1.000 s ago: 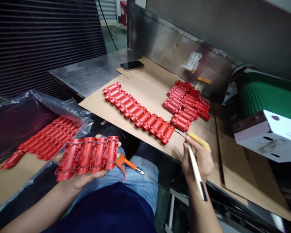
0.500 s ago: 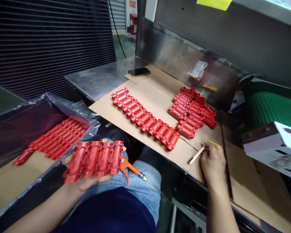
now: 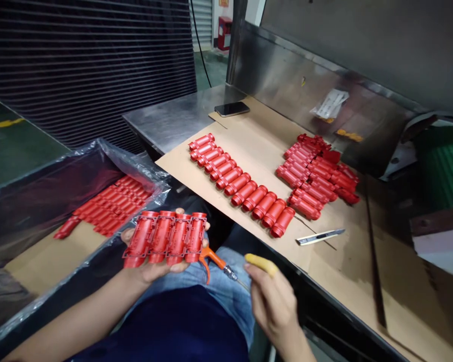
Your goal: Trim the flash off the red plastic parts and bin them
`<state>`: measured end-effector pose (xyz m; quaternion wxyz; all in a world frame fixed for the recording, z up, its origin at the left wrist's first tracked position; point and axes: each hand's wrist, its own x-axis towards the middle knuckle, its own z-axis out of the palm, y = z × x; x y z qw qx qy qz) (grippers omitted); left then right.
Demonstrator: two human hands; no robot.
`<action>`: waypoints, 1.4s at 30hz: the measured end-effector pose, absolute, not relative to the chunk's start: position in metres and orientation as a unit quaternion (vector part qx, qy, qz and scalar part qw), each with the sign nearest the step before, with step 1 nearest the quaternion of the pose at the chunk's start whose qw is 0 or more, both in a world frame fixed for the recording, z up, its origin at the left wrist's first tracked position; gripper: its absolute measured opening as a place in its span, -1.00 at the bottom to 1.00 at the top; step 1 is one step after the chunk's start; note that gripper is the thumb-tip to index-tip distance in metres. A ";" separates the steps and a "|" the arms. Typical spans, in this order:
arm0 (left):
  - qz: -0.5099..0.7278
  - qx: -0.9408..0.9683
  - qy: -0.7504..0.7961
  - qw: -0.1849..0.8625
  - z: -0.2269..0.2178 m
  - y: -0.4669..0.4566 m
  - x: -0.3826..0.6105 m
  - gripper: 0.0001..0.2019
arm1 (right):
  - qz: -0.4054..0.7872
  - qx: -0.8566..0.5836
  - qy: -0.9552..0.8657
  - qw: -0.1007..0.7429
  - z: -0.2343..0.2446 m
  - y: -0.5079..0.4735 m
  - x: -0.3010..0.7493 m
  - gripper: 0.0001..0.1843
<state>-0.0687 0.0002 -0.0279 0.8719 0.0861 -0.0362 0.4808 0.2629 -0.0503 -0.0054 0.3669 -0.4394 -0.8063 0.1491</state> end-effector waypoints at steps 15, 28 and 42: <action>0.506 0.096 -0.020 0.857 -0.031 -0.001 -0.065 0.08 | 0.391 -0.601 -0.646 0.260 -0.184 0.027 0.239 -0.79; 0.530 0.069 0.003 0.845 -0.033 -0.001 -0.064 -0.06 | 0.424 -0.653 -0.588 0.218 -0.230 0.025 0.246 -0.72; 0.573 0.045 0.072 0.815 -0.050 0.004 -0.084 -0.18 | 0.080 -0.458 -0.823 0.327 0.002 -0.011 0.288 -0.59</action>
